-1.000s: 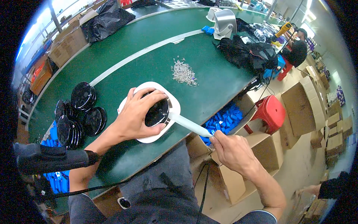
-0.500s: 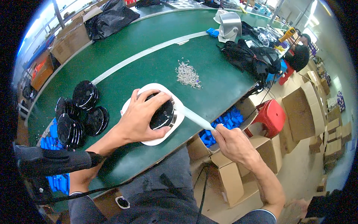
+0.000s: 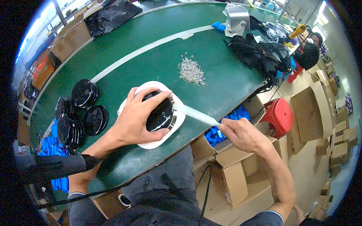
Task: The person assembles plastic housing components for an electronic device by hand, using a prying tool and an electric screwdriver to secure the plastic shell, circuit board, screws, and display panel together.
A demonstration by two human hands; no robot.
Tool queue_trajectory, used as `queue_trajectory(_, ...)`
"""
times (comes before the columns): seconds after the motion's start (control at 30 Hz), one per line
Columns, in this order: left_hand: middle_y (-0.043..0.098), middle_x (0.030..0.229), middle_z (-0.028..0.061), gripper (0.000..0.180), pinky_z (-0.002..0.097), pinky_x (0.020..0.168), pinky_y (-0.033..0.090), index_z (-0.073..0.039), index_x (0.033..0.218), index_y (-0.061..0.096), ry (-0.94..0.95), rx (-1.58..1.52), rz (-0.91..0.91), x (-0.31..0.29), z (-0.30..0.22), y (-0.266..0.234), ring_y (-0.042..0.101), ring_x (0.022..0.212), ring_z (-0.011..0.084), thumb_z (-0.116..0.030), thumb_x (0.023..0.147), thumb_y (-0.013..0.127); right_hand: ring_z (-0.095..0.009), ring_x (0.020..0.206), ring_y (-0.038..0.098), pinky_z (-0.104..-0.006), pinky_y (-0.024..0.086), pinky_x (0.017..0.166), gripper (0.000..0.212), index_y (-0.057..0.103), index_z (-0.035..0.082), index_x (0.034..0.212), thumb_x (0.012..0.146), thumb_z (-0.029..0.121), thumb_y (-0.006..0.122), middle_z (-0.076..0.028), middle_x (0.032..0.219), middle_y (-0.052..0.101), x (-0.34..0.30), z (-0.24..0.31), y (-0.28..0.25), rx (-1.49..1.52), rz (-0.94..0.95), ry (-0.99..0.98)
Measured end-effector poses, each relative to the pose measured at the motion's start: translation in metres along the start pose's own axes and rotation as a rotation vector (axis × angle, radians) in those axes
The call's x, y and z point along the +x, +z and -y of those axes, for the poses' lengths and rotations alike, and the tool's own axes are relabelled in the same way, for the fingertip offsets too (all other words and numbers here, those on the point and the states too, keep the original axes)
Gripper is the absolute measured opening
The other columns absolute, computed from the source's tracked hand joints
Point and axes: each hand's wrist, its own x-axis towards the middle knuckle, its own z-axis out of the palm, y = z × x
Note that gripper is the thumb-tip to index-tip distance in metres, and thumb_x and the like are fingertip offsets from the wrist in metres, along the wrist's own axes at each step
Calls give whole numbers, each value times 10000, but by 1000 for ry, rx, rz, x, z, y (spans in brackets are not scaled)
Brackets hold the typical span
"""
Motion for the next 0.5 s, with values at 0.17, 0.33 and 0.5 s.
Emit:
queue_trajectory(0.17, 578, 1151, 139, 716, 565, 1023, 247, -90, 1289, 502, 11, -25, -37, 0, 1, 4, 477, 1170, 311, -342, 661, 739, -382, 500, 473, -434, 368, 480, 244, 485, 17, 778, 955, 181, 518, -188, 548, 454, -10, 19, 2, -192, -115, 20)
queue_trajectory(0.33, 570, 1173, 146, 729, 538, 1033, 253, -85, 1289, 502, 10, -4, -23, -1, 2, 3, 467, 1185, 315, -341, 649, 739, -414, 564, 545, -503, 402, 505, 234, 500, 34, 828, 959, 228, 508, -211, 580, 512, -13, 28, 4, -283, -117, 57)
queue_trajectory(0.5, 557, 1204, 148, 739, 515, 1049, 248, -95, 1293, 502, 7, -9, -6, -1, 0, 1, 455, 1202, 326, -344, 639, 739, -409, 557, 542, -499, 400, 504, 234, 503, 33, 824, 955, 226, 513, -205, 571, 502, -14, 20, 2, -222, -96, 20)
